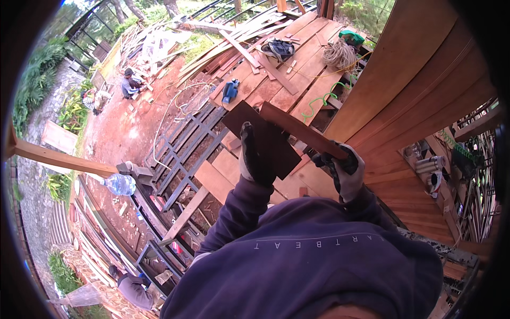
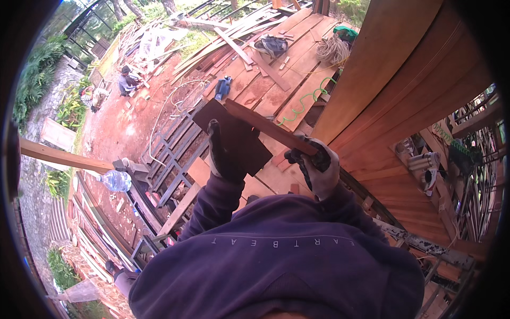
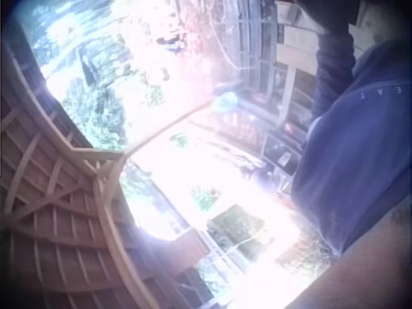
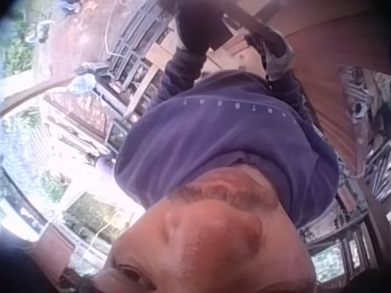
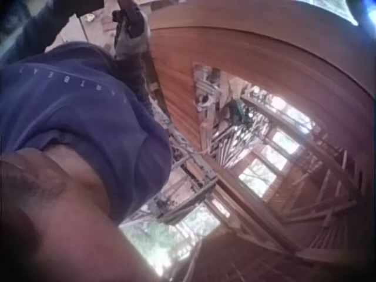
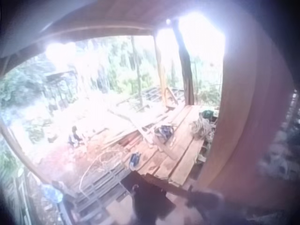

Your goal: The person positions and secures wooden planks onto a vertical wooden post using a nail gun. They also use a hand planer to smooth a plank before installation. The work occurs on a partially constructed wooden structure in a forested area.

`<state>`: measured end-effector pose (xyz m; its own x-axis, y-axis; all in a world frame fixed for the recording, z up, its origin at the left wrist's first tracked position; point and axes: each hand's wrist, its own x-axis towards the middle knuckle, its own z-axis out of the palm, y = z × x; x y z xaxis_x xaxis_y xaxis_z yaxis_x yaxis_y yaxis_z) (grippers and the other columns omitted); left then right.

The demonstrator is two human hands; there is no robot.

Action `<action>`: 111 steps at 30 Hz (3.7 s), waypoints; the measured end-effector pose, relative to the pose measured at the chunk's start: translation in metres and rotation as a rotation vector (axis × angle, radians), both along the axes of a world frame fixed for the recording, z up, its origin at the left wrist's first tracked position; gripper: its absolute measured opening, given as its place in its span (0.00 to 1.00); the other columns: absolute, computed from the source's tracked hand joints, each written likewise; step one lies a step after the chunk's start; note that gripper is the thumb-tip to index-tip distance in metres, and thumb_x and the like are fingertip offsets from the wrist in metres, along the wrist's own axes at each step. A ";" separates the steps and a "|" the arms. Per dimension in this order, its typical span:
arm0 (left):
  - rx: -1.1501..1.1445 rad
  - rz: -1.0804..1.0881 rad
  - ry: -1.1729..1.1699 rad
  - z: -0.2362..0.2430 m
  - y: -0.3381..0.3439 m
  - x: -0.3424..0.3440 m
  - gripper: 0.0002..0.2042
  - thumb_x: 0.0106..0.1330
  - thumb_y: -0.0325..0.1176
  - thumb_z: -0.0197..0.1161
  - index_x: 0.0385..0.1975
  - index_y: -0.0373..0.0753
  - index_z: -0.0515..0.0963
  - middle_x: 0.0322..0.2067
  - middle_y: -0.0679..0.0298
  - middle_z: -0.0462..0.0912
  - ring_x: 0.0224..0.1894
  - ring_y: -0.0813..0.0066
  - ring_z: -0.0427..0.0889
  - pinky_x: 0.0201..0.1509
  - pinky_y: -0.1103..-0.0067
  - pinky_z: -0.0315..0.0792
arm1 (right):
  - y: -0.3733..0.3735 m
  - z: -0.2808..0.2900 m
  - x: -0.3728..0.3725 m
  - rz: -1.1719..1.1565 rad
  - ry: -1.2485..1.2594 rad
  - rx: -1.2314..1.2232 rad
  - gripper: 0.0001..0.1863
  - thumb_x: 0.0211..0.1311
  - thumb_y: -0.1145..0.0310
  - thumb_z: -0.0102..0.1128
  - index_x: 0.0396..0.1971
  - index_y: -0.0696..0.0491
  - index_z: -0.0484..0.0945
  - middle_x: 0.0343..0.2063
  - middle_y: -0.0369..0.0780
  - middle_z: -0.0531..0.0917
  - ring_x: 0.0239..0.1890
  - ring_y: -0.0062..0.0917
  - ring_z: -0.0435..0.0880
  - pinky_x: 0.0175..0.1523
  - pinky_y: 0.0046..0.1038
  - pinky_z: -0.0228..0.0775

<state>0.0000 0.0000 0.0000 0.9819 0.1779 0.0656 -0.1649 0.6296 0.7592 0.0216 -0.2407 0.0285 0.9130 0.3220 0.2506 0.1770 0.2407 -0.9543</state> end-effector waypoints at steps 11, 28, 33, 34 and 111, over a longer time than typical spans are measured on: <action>0.299 0.087 -0.221 0.027 -0.085 0.012 0.31 0.71 0.38 0.54 0.71 0.40 0.50 0.63 0.50 0.65 0.64 0.52 0.69 0.70 0.58 0.62 | -0.023 0.021 -0.008 0.232 0.494 0.111 0.14 0.72 0.66 0.53 0.48 0.60 0.69 0.26 0.43 0.82 0.22 0.28 0.83 0.30 0.27 0.78; -0.211 -0.208 -0.046 0.062 -0.114 0.013 0.32 0.66 0.40 0.61 0.69 0.43 0.56 0.58 0.52 0.72 0.62 0.51 0.72 0.65 0.56 0.69 | -0.056 -0.003 -0.012 -0.111 0.331 -0.223 0.12 0.68 0.75 0.55 0.49 0.59 0.73 0.34 0.42 0.81 0.28 0.20 0.83 0.31 0.24 0.78; -0.422 -0.431 -0.115 0.054 -0.118 0.021 0.34 0.64 0.42 0.64 0.68 0.43 0.57 0.58 0.54 0.73 0.62 0.51 0.72 0.67 0.55 0.66 | -0.053 -0.001 -0.032 -0.231 -0.122 -0.284 0.17 0.65 0.78 0.57 0.53 0.60 0.72 0.47 0.47 0.81 0.39 0.28 0.86 0.47 0.27 0.79; -0.379 -0.449 -0.132 0.052 -0.118 0.024 0.33 0.64 0.42 0.63 0.68 0.42 0.58 0.58 0.53 0.73 0.62 0.52 0.72 0.67 0.56 0.66 | -0.056 0.004 -0.036 -0.236 0.011 -0.380 0.18 0.63 0.80 0.58 0.53 0.61 0.73 0.46 0.47 0.82 0.43 0.32 0.85 0.51 0.29 0.77; -0.071 -0.431 -0.334 0.210 -0.297 0.144 0.11 0.68 0.27 0.61 0.47 0.32 0.76 0.44 0.59 0.80 0.45 0.67 0.83 0.46 0.70 0.84 | -0.238 0.204 0.047 -0.961 -0.988 -1.287 0.51 0.40 0.63 0.78 0.66 0.56 0.59 0.60 0.52 0.69 0.60 0.51 0.69 0.63 0.49 0.64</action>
